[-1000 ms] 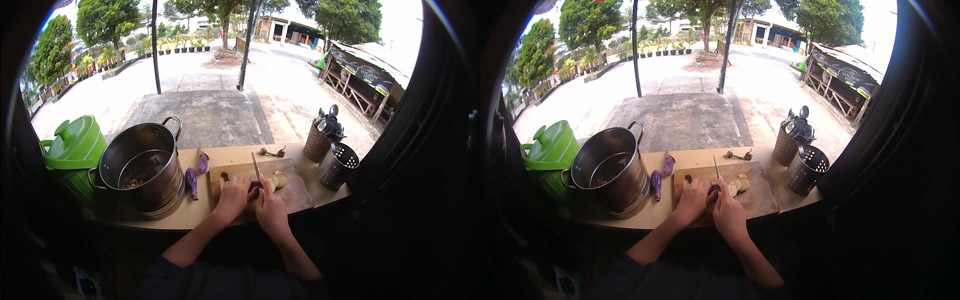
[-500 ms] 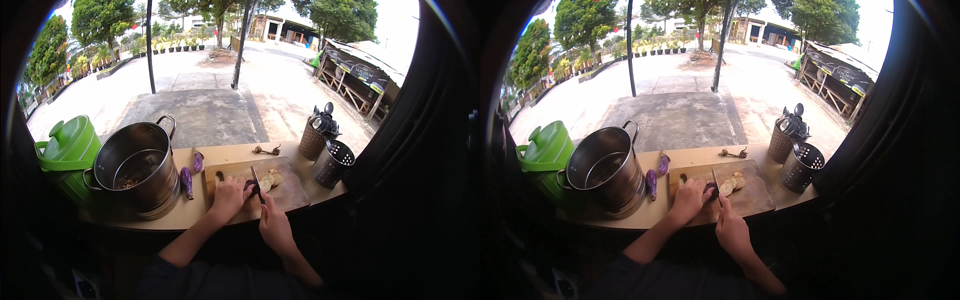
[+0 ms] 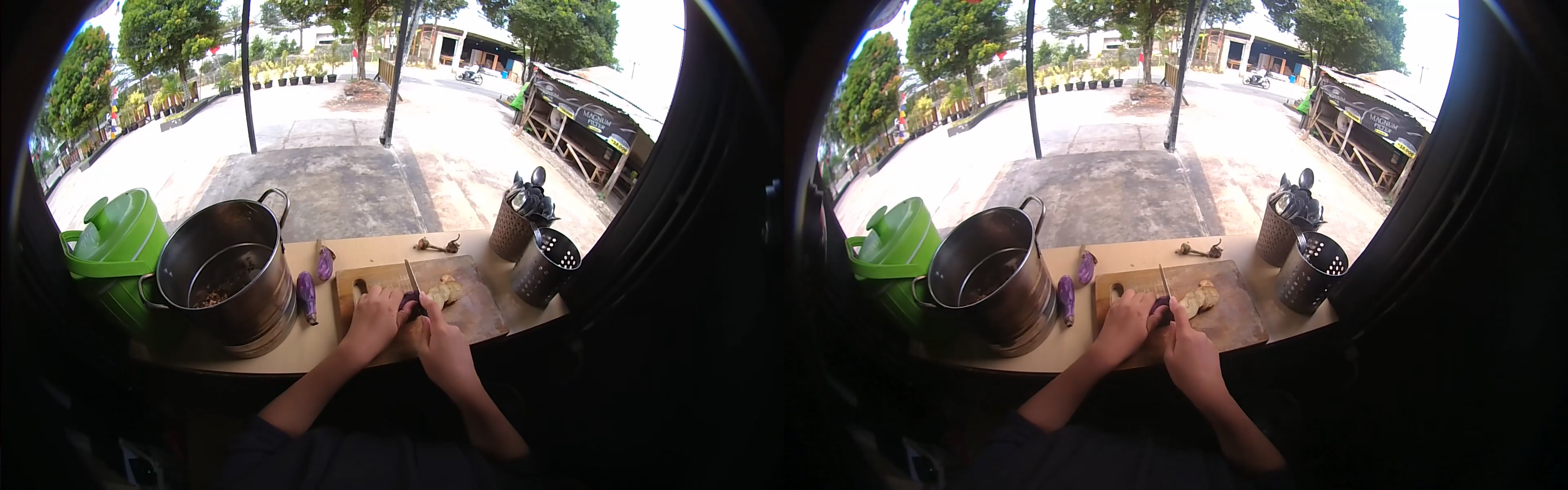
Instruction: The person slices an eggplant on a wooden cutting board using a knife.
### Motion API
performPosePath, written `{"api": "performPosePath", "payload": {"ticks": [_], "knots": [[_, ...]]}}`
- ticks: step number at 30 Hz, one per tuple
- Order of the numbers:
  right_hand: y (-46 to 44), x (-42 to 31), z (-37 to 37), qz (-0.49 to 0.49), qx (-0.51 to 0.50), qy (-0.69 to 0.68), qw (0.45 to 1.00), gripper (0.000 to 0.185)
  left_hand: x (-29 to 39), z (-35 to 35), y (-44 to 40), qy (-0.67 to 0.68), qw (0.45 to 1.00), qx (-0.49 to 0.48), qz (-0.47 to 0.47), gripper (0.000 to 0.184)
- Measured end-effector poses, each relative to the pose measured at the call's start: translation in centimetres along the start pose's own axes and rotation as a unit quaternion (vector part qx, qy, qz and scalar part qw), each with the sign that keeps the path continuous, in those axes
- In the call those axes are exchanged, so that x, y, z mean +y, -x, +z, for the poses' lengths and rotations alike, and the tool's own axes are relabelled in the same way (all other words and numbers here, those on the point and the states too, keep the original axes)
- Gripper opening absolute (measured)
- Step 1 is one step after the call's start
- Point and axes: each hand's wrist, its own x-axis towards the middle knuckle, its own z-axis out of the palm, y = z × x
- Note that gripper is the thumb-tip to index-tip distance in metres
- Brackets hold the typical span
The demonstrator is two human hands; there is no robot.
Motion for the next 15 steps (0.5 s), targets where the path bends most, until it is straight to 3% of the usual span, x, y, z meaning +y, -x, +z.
{"api": "performPosePath", "payload": {"ticks": [8,15], "knots": [[3.6,-0.5,-2.0,0.067,-0.045,-0.016,0.997,0.036,0.2,0.2,0.1,0.015,1.0,0.013,-0.012,0.029],[0.4,-0.2,-0.6,0.041,-0.042,0.006,0.998,0.034,0.0,0.2,0.1,0.023,1.0,0.0,-0.013,0.029]]}}
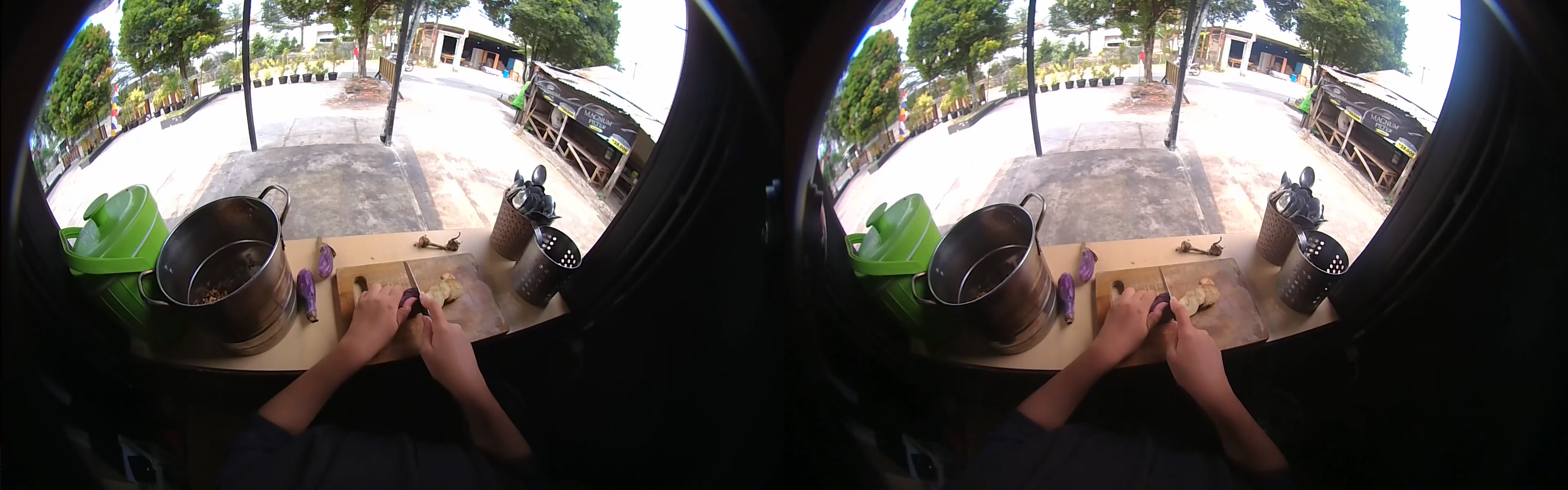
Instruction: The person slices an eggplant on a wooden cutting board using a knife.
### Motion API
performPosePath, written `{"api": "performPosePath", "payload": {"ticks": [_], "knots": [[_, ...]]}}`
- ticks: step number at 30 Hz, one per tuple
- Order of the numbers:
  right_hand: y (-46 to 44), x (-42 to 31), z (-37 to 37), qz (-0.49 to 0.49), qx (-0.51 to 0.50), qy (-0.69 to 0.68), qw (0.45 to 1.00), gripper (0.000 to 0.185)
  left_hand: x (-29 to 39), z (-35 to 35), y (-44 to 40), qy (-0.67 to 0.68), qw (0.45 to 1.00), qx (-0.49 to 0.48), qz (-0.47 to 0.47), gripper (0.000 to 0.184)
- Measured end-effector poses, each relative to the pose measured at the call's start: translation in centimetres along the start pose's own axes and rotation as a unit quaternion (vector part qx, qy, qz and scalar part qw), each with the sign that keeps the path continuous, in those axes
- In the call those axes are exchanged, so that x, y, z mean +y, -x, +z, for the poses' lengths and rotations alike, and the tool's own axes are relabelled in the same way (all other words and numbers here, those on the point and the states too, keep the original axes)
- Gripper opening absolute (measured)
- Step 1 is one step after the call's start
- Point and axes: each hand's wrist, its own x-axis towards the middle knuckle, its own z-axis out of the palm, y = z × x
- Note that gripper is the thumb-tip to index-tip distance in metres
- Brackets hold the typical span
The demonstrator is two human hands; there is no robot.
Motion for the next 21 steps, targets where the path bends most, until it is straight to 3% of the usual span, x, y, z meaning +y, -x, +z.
{"api": "performPosePath", "payload": {"ticks": [9,21], "knots": [[3.0,-0.4,-0.5,0.035,-0.016,0.03,0.999,0.036,0.0,0.5,0.1,-0.015,1.0,0.015,-0.007,0.028],[1.7,0.4,-0.1,-0.016,-0.013,0.003,1.0,0.036,0.3,-0.3,-0.1,0.01,1.0,-0.008,-0.02,0.032]]}}
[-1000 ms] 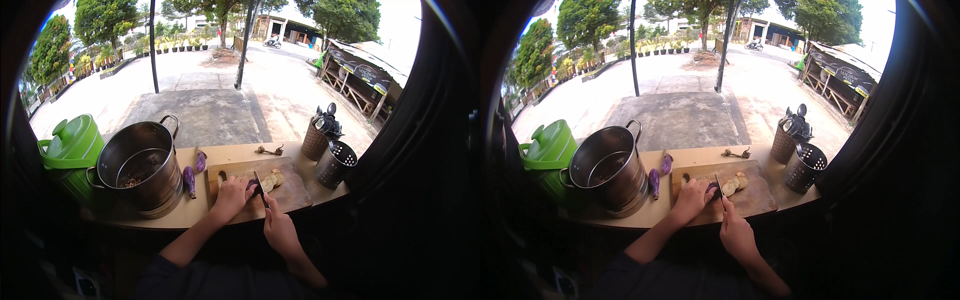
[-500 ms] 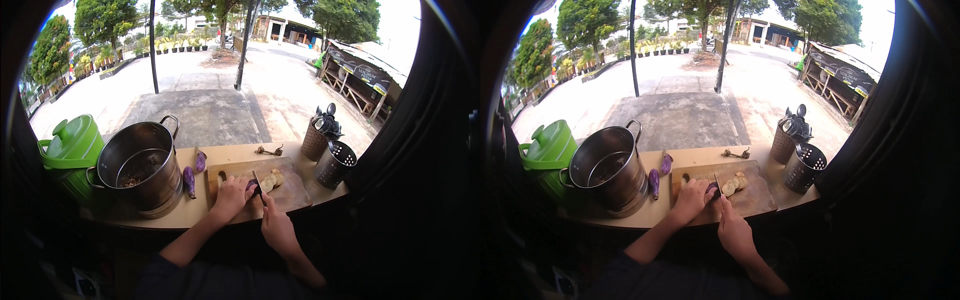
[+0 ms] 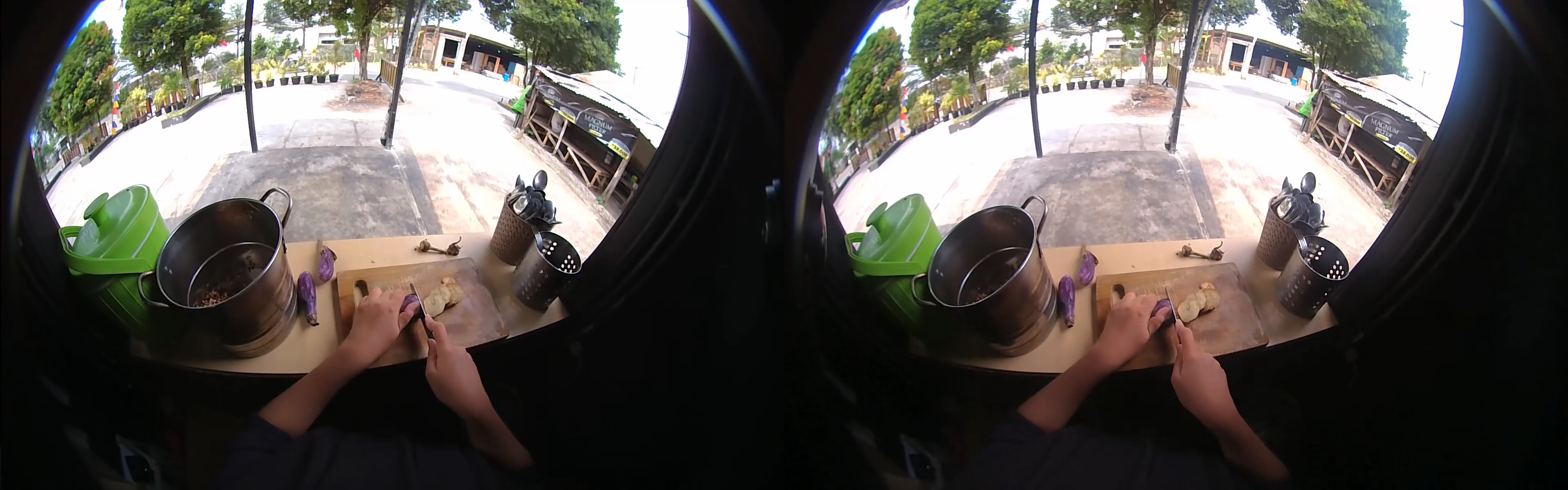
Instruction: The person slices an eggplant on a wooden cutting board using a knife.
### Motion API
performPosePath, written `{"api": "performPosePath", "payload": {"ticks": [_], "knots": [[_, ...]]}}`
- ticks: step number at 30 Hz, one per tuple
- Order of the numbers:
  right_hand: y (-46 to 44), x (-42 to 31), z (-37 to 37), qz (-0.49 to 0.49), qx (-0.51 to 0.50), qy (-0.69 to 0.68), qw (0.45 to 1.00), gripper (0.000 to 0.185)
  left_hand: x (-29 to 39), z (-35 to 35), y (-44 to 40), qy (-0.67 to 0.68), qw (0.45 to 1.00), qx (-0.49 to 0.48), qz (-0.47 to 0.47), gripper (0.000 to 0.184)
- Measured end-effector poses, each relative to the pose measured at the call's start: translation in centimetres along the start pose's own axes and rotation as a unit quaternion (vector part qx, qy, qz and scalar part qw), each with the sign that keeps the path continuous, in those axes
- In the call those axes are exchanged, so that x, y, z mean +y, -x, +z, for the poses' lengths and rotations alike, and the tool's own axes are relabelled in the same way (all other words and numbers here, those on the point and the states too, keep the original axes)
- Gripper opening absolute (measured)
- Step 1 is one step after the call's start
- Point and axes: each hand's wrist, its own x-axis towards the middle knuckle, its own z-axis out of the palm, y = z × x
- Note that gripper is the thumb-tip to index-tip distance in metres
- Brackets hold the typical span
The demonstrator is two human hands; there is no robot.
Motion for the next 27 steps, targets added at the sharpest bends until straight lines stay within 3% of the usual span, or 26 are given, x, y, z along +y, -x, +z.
{"api": "performPosePath", "payload": {"ticks": [3,20,24,27], "knots": [[0.6,-0.6,-0.5,0.04,-0.009,0.004,0.999,0.035,0.0,0.2,0.1,-0.004,1.0,0.012,0.005,0.031],[-1.3,-0.4,-0.6,0.04,-0.045,-0.001,0.998,0.034,-0.1,0.4,0.1,-0.02,0.999,0.021,0.022,0.028],[-0.4,0.2,-0.2,0.015,-0.015,-0.016,1.0,0.033,0.0,0.4,0.1,-0.02,1.0,0.018,0.012,0.028],[0.3,-0.7,-1.1,0.079,-0.064,0.015,0.995,0.033,-0.3,0.8,0.1,-0.008,0.999,0.029,0.013,0.029]]}}
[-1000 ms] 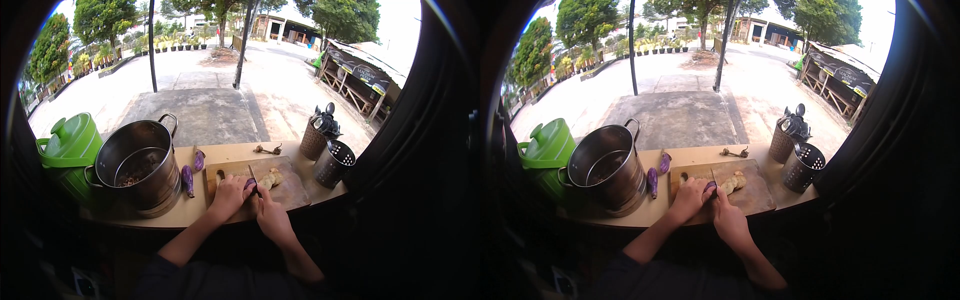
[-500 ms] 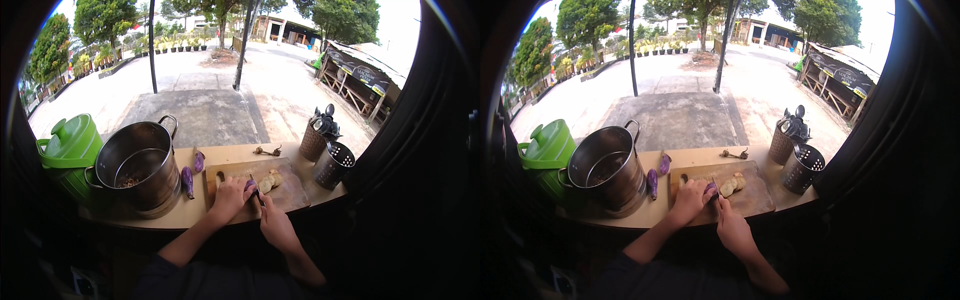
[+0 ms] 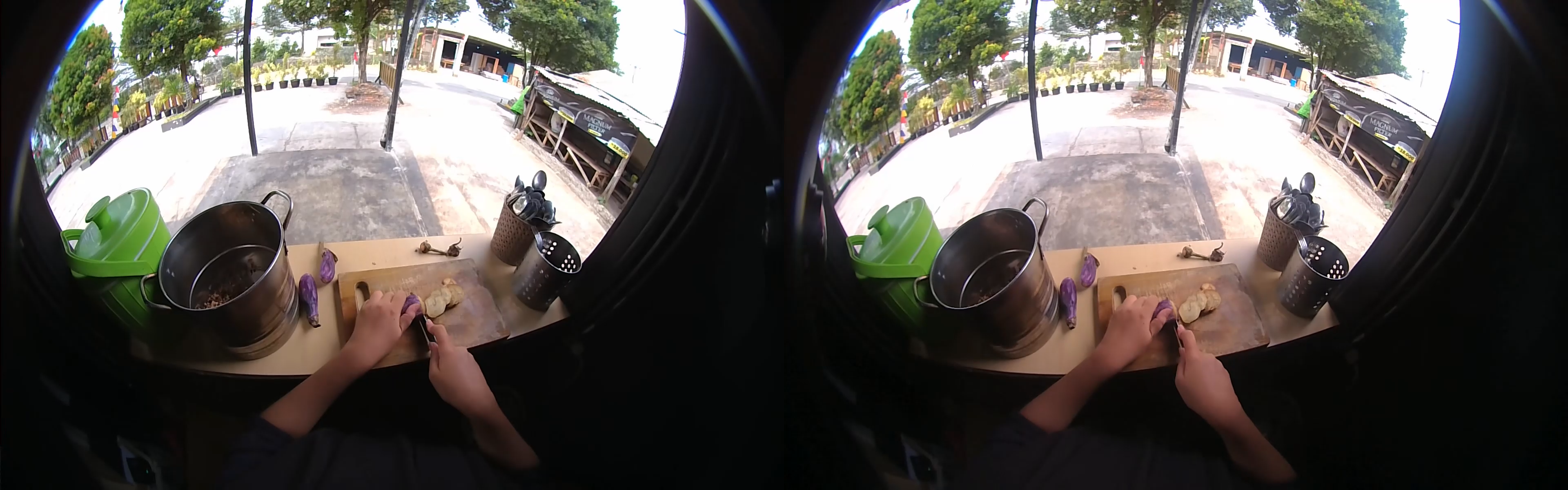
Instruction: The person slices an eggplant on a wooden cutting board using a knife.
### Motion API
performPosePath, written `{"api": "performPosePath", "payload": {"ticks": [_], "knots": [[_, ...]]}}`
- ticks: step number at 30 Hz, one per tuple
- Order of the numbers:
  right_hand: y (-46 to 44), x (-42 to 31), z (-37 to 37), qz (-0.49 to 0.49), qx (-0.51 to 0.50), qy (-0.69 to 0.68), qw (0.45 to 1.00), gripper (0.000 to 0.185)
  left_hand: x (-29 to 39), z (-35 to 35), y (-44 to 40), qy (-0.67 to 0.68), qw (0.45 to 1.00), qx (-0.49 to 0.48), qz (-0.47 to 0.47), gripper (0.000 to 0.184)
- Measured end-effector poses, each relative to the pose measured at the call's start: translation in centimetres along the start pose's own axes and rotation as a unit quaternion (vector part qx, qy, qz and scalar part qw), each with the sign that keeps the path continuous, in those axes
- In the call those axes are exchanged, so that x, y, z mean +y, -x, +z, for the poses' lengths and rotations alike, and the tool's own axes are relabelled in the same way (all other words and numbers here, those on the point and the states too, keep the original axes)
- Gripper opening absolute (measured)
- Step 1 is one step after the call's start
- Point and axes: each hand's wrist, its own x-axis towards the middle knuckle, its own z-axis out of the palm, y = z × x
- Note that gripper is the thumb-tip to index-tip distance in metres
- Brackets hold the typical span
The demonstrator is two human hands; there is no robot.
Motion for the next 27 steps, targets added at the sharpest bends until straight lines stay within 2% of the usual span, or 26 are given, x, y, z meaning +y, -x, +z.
{"api": "performPosePath", "payload": {"ticks": [2,5,12,17,27], "knots": [[-0.8,0.5,0.3,-0.048,0.024,-0.008,0.999,0.033,-0.2,0.2,0.1,-0.005,1.0,0.009,0.011,0.03],[-2.1,0.1,0.5,-0.032,0.013,0.005,0.999,0.033,0.0,-0.4,0.0,-0.002,0.999,-0.038,-0.023,0.03],[0.2,-0.1,-0.1,-0.011,0.016,0.013,1.0,0.032,0.2,-0.7,0.1,0.017,1.0,-0.003,-0.018,0.032],[-1.7,-0.2,0.6,-0.015,0.017,0.007,1.0,0.032,0.1,-1.0,0.2,0.022,0.999,-0.034,-0.015,0.038],[0.6,1.8,0.1,-0.017,0.029,0.015,0.999,0.03,0.5,-1.4,0.2,0.045,0.998,-0.02,-0.024,0.037]]}}
